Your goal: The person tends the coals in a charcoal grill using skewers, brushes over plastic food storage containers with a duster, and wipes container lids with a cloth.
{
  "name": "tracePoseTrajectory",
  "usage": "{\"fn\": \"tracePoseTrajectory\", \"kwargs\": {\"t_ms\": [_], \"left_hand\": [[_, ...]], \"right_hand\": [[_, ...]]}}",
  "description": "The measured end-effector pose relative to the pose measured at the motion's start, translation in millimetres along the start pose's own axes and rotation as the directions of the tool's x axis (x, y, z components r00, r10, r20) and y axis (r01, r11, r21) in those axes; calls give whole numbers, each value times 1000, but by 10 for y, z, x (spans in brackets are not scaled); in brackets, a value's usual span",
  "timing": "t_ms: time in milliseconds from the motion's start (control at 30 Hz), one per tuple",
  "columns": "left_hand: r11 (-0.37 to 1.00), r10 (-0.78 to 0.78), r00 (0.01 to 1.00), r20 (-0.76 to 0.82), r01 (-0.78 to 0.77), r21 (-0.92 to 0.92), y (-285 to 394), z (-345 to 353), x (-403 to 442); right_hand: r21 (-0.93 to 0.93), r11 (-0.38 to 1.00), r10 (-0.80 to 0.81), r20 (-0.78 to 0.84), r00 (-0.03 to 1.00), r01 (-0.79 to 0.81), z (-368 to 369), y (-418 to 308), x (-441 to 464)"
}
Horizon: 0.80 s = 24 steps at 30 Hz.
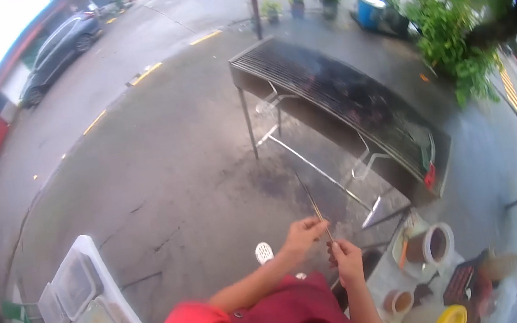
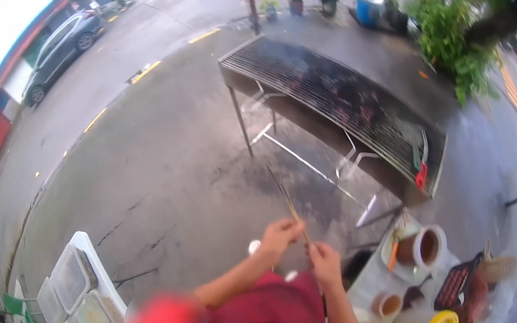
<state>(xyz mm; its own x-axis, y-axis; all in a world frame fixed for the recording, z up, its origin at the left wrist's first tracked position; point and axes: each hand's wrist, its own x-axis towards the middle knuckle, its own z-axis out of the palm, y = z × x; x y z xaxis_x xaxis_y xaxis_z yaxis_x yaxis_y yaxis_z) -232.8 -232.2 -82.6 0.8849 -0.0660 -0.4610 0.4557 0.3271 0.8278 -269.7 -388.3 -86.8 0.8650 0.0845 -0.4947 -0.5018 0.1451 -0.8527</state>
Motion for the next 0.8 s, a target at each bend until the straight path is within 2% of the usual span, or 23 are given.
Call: {"fn": "tracePoseTrajectory", "kwargs": {"t_ms": [133,233,300,433,567,667,767,800], "left_hand": [[993,15,1000,-10,-14,115,-8,88,-104],[999,0,1000,-20,0,33,-190,133,-84],[999,-7,1000,-30,8,41,-235,142,-72],[998,-1,1000,-13,2,57,-136,104,1],[998,-4,998,-57,1,-60,11,15,258],[995,-1,997,-77,-7,-103,126,-89,582],[995,43,993,-107,-53,-85,285,-236,1053],[996,52,989,-135,-61,-59,381,-277,1218]], "right_hand": [[-73,997,-21,76,997,26,-194,245,-106],[-90,996,-19,100,995,28,-274,340,-108],[-107,994,-17,103,995,28,-309,303,-90],[-106,989,-95,74,993,103,-215,109,32],[-111,982,-143,111,983,155,-143,-35,333],[-111,980,-162,44,986,166,-101,-134,665],[-202,948,-286,-192,939,247,-177,-161,1160],[-181,952,-288,-258,922,247,-238,-264,1331]]}}
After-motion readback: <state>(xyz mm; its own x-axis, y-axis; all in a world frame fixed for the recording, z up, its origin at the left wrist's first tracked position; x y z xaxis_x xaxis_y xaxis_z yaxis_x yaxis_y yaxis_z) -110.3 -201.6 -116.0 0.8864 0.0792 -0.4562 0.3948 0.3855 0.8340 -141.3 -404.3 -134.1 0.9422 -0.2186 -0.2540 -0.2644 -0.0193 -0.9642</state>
